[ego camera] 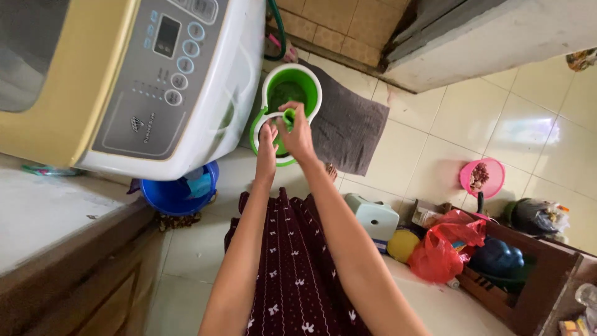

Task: Assembling the handle of a spin mop and then emptying the water bucket into a squat toilet.

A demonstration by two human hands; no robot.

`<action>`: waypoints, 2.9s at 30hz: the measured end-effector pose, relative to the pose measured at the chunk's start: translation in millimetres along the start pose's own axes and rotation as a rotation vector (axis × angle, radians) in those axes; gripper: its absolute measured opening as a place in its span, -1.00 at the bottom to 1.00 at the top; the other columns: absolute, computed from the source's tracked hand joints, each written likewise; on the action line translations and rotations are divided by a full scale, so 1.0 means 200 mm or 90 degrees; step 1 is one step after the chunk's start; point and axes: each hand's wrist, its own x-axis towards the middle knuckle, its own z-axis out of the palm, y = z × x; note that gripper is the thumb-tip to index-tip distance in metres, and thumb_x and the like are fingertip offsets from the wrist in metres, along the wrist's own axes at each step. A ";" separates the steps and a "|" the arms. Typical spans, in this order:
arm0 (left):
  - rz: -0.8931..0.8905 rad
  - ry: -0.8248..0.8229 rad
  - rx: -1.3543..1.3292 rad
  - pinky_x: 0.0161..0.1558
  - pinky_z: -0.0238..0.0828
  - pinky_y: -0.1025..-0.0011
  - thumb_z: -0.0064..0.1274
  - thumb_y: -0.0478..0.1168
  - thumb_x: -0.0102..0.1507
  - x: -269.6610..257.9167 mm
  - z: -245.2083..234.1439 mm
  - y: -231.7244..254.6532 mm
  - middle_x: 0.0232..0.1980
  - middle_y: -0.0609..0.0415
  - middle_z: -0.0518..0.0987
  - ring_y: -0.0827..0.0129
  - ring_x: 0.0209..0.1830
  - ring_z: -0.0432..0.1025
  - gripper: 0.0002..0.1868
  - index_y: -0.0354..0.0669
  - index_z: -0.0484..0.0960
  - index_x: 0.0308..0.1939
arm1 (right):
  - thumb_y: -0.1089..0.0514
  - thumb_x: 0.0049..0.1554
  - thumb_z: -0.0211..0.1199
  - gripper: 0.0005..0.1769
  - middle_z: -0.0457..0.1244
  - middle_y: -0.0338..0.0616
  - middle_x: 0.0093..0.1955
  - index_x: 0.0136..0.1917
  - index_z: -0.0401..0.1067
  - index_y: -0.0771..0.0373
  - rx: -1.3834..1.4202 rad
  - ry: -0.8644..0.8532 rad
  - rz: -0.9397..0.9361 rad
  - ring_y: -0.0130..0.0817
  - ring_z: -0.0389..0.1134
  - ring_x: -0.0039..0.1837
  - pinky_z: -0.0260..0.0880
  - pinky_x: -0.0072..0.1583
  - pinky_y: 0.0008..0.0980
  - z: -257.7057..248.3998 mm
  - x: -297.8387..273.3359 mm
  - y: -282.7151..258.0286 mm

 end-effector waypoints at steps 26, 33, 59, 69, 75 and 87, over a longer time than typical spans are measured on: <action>0.239 0.208 0.360 0.36 0.21 0.08 0.04 0.06 0.39 0.16 0.46 0.01 0.43 -0.28 0.37 -0.08 0.44 0.30 -0.20 -0.30 0.10 0.55 | -0.15 0.25 0.24 -0.39 0.38 0.17 0.09 0.31 0.18 0.33 -0.046 -0.166 -0.122 0.08 0.46 0.04 0.48 0.00 -0.12 -0.43 0.37 -0.26; 0.430 0.320 0.988 0.49 0.23 0.16 -0.10 -0.11 0.52 0.40 0.35 -0.11 0.56 -0.20 0.29 0.05 0.54 0.30 -0.28 -0.22 -0.07 0.65 | -0.21 0.28 0.23 -0.30 0.35 0.19 0.04 0.38 0.12 0.35 -0.037 -0.125 -0.235 0.16 0.43 0.04 0.44 0.02 -0.06 -0.56 0.49 -0.48; 0.383 0.254 0.516 0.25 0.33 0.21 -0.03 0.06 0.43 -0.16 0.84 0.97 0.39 -0.10 0.48 0.10 0.37 0.42 -0.28 -0.17 0.13 0.56 | -0.01 0.32 0.35 -0.26 0.35 0.04 0.21 0.53 0.01 0.29 0.225 0.038 -0.321 -0.25 0.48 0.18 0.50 0.23 -0.29 -0.93 0.47 -1.20; 0.627 0.185 0.526 0.30 0.46 0.33 -0.15 0.00 0.57 0.08 1.06 0.89 0.49 -0.16 0.41 0.12 0.42 0.44 -0.43 -0.14 0.16 0.59 | 0.00 0.43 0.06 -0.45 0.33 -0.22 0.01 0.56 0.04 0.24 0.227 0.154 -0.250 -0.46 0.39 -0.03 0.51 -0.01 -0.43 -1.04 0.52 -1.00; 0.425 0.039 0.421 0.03 0.43 0.19 0.01 0.06 0.38 -0.16 1.56 1.21 0.15 -0.10 0.60 0.07 0.10 0.55 -0.43 -0.12 0.33 0.37 | -0.04 0.55 0.02 -0.61 0.28 -0.19 -0.07 0.47 0.09 0.20 0.230 0.276 -0.254 -0.52 0.25 -0.15 0.33 -0.11 -0.49 -1.50 0.56 -1.03; 0.328 -0.190 0.462 -0.05 0.41 0.08 0.03 0.09 0.34 0.15 2.52 0.65 0.05 -0.11 0.64 -0.06 0.05 0.55 -0.50 -0.15 0.36 0.19 | 0.04 0.53 0.03 -0.53 0.27 -0.16 -0.05 0.57 -0.02 0.22 0.058 0.412 -0.172 -0.41 0.29 -0.07 0.40 0.03 -0.42 -2.32 0.59 -0.35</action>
